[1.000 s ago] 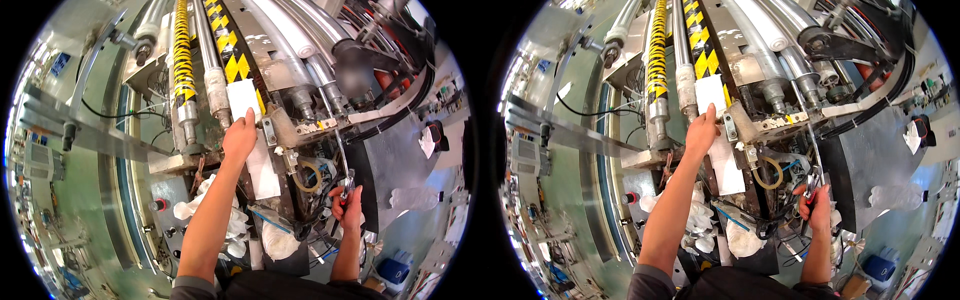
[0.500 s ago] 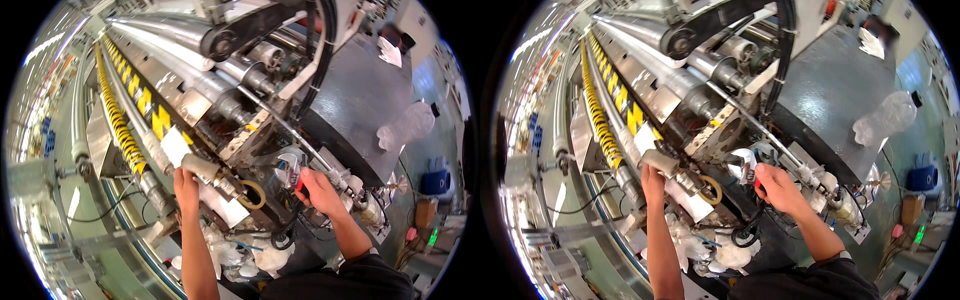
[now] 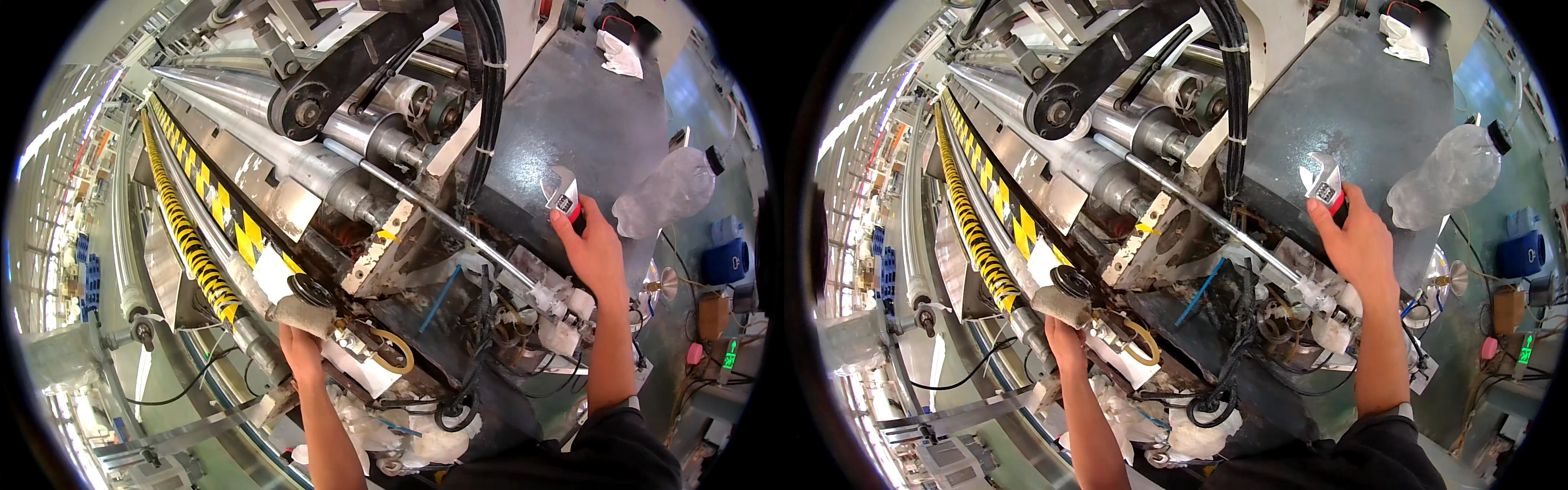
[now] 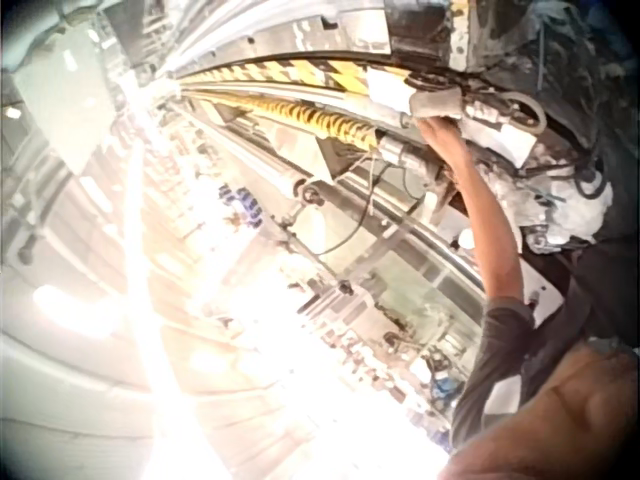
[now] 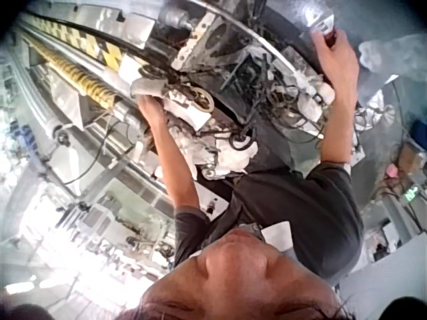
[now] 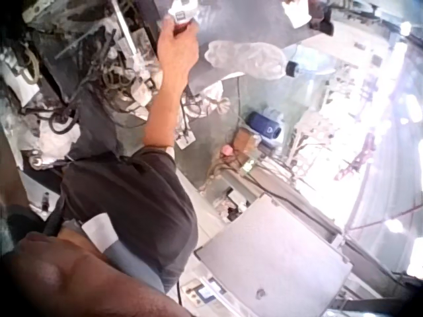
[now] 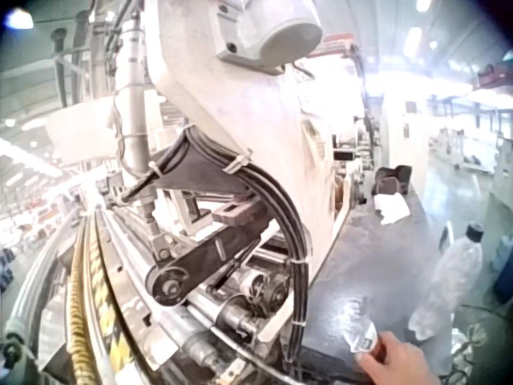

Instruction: The person cleans a roller on an industrial machine using a cloth, then selects an adjustable wrench and a metal plate from a tool bag to install a component on the rollers.

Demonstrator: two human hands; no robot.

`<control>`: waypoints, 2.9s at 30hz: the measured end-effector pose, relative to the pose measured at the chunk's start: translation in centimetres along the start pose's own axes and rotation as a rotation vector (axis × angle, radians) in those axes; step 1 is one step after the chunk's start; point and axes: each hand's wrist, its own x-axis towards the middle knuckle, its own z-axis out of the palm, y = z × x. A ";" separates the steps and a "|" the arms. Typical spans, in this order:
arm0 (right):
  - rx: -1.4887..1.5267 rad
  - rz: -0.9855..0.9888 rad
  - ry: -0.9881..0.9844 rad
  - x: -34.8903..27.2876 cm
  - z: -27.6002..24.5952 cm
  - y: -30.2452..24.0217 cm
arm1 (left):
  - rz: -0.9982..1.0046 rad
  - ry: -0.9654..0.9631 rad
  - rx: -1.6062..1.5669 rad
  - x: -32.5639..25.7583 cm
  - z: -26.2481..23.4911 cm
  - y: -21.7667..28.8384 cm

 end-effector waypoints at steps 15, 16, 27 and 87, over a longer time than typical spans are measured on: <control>-0.312 -0.283 0.127 7.2 3.1 3.6 | 0.041 0.068 0.002 -0.5 0.0 1.0; -0.373 -0.312 0.153 6.9 3.0 3.1 | 0.069 0.018 -0.072 -0.1 -0.4 0.1; 0.725 -0.693 -0.551 -16.1 1.9 -6.2 | 0.160 0.100 0.656 3.3 -2.2 -1.2; 0.291 -0.882 -1.288 -4.2 13.4 -13.5 | 0.225 0.010 0.086 1.3 -0.4 -3.1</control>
